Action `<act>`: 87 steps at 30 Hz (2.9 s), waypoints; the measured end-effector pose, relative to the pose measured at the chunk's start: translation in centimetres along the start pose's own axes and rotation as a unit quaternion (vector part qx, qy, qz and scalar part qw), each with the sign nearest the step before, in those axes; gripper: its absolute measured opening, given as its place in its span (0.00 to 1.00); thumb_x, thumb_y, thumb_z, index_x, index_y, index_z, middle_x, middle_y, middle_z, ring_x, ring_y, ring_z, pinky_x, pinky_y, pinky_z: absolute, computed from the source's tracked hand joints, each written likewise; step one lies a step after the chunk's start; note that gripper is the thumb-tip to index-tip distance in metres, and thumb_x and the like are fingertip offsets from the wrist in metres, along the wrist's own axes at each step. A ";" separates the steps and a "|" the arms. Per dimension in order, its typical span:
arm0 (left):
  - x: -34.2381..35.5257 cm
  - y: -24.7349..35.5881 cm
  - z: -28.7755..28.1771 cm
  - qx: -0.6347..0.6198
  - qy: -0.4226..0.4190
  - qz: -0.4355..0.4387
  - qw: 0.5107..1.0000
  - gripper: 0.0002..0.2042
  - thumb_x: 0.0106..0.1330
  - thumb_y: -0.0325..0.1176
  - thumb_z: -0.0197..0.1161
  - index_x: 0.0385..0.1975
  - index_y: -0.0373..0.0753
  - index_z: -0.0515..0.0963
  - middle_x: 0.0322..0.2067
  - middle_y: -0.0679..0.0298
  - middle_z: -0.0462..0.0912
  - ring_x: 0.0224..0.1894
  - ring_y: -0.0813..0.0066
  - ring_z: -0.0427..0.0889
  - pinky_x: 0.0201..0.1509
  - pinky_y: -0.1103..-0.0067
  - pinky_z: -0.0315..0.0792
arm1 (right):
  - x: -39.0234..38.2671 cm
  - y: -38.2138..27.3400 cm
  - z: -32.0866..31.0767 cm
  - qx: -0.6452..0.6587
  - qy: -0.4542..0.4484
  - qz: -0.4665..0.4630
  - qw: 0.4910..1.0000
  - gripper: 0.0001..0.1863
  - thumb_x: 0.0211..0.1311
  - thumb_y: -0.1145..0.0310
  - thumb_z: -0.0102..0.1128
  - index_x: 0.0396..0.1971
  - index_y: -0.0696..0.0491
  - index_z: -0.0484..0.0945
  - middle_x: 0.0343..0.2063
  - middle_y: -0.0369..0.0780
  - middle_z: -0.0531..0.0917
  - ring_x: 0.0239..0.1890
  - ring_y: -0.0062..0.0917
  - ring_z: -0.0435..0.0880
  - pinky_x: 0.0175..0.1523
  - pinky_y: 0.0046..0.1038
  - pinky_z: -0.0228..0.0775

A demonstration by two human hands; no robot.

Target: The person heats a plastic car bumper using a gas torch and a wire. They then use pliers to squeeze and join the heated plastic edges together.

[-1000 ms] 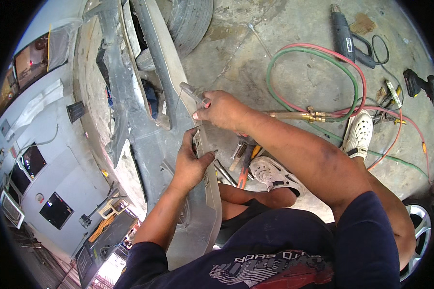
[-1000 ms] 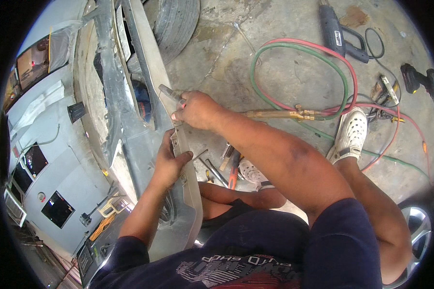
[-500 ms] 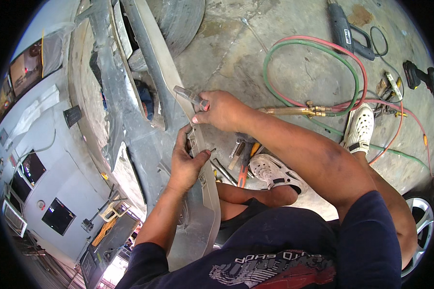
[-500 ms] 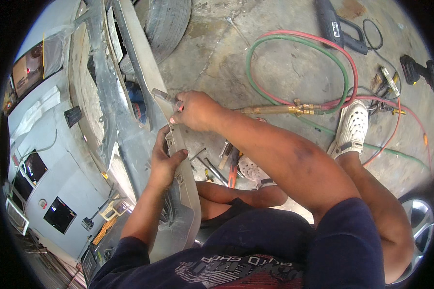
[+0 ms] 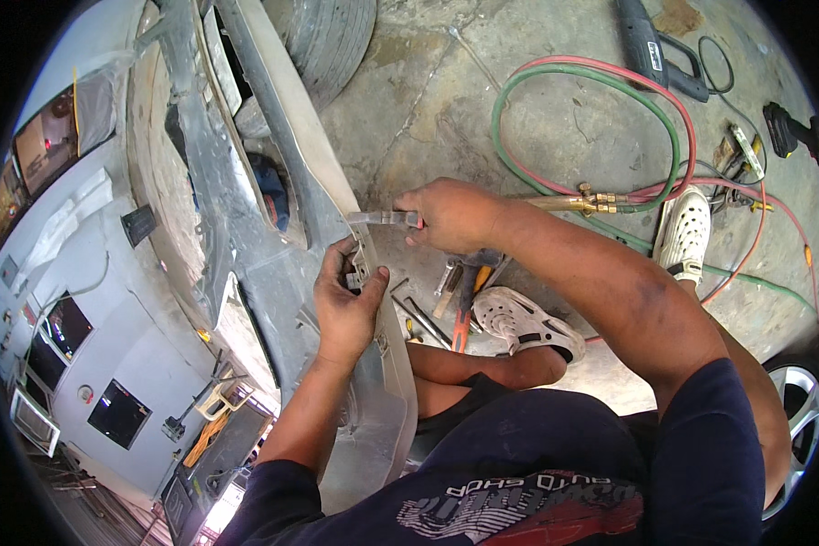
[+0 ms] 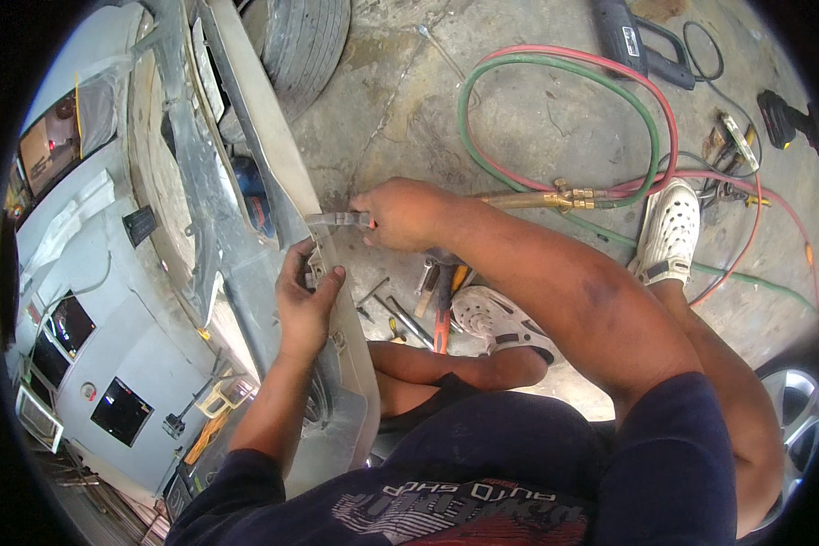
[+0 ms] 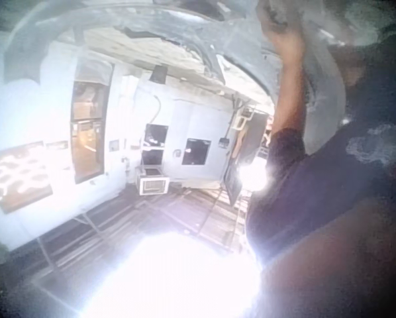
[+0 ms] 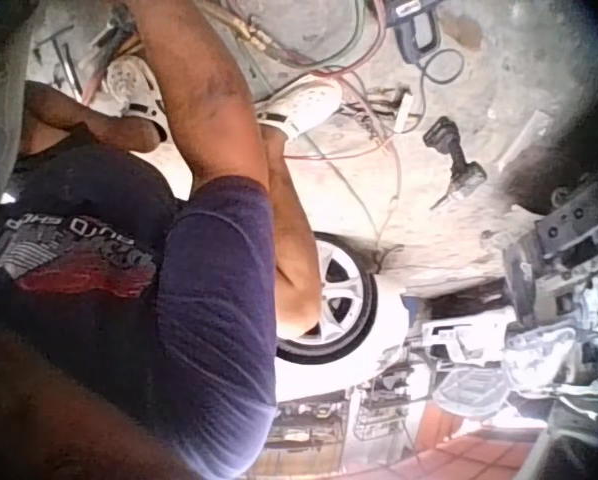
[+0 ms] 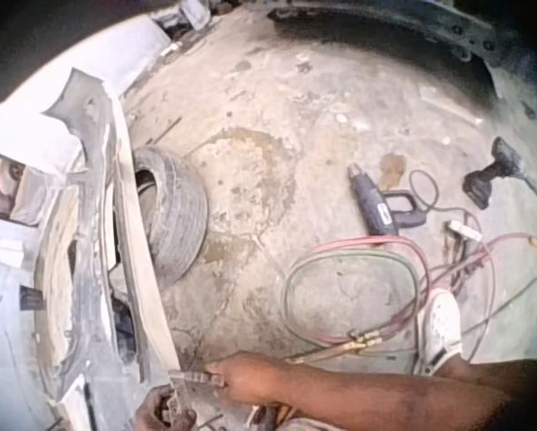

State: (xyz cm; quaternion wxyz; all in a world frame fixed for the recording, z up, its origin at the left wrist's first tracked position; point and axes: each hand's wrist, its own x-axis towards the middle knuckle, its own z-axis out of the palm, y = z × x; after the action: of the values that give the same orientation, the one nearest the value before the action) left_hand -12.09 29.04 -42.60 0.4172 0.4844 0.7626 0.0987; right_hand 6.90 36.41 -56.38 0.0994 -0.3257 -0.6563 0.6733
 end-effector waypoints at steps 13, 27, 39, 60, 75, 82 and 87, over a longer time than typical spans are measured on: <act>0.6 2.3 0.0 0.178 0.064 -0.014 0.982 0.10 0.66 0.31 0.74 0.38 0.29 0.85 0.29 0.53 0.88 0.29 0.73 0.83 0.38 0.74 0.77 | -1.1 -2.1 -0.2 -0.005 0.029 0.044 0.999 0.21 0.65 0.60 0.71 0.53 0.56 0.81 0.41 0.49 0.89 0.46 0.49 0.89 0.53 0.46 0.79; 0.7 1.1 0.0 0.126 0.078 0.000 0.989 0.09 0.65 0.30 0.72 0.35 0.29 0.85 0.25 0.52 0.88 0.25 0.72 0.81 0.36 0.72 0.77 | -1.3 -1.5 -2.7 -0.073 -0.066 0.035 0.995 0.33 0.58 0.78 0.64 0.68 0.51 0.77 0.47 0.49 0.89 0.49 0.45 0.89 0.55 0.41 0.80; 0.7 1.6 -0.2 0.149 0.047 -0.018 0.988 0.09 0.68 0.26 0.69 0.42 0.26 0.85 0.33 0.59 0.89 0.35 0.79 0.81 0.42 0.78 0.75 | 0.3 -1.5 -3.4 -0.134 -0.121 0.047 0.982 0.32 0.60 0.78 0.60 0.68 0.49 0.78 0.50 0.51 0.88 0.53 0.48 0.87 0.58 0.43 0.79; 0.7 1.1 -0.2 0.152 0.051 -0.026 0.987 0.09 0.68 0.26 0.71 0.43 0.28 0.84 0.32 0.62 0.87 0.34 0.80 0.79 0.41 0.79 0.74 | 0.1 -1.6 -3.3 -0.097 -0.117 0.030 0.988 0.24 0.62 0.75 0.65 0.60 0.52 0.81 0.48 0.51 0.88 0.52 0.48 0.87 0.57 0.44 0.78; -0.2 1.6 0.2 0.153 0.189 0.159 0.957 0.09 0.67 0.29 0.75 0.42 0.32 0.86 0.32 0.60 0.89 0.33 0.77 0.85 0.41 0.78 0.78 | -4.4 -5.4 -1.0 -0.052 0.020 0.077 0.995 0.17 0.63 0.73 0.64 0.52 0.54 0.80 0.40 0.51 0.88 0.47 0.52 0.87 0.51 0.49 0.78; -0.8 1.7 -0.2 0.131 0.188 0.164 0.960 0.07 0.67 0.28 0.74 0.40 0.31 0.88 0.32 0.57 0.91 0.33 0.75 0.87 0.43 0.78 0.80 | -5.2 -5.6 0.4 -0.033 0.066 0.056 0.996 0.18 0.63 0.75 0.66 0.53 0.56 0.78 0.39 0.51 0.87 0.45 0.49 0.88 0.51 0.47 0.78; -0.8 1.3 -0.4 0.125 0.200 0.190 0.953 0.07 0.67 0.28 0.75 0.39 0.31 0.87 0.31 0.57 0.90 0.33 0.74 0.87 0.42 0.77 0.79 | -5.3 -5.9 0.7 -0.025 0.074 0.045 0.996 0.18 0.63 0.75 0.66 0.54 0.56 0.78 0.39 0.51 0.87 0.45 0.48 0.88 0.51 0.46 0.79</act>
State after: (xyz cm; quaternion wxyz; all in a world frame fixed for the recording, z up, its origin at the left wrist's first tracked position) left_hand -11.37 29.19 -41.21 0.1656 0.6390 0.7306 0.1746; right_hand 8.83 33.57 -49.25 0.1094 -0.4059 -0.6486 0.6345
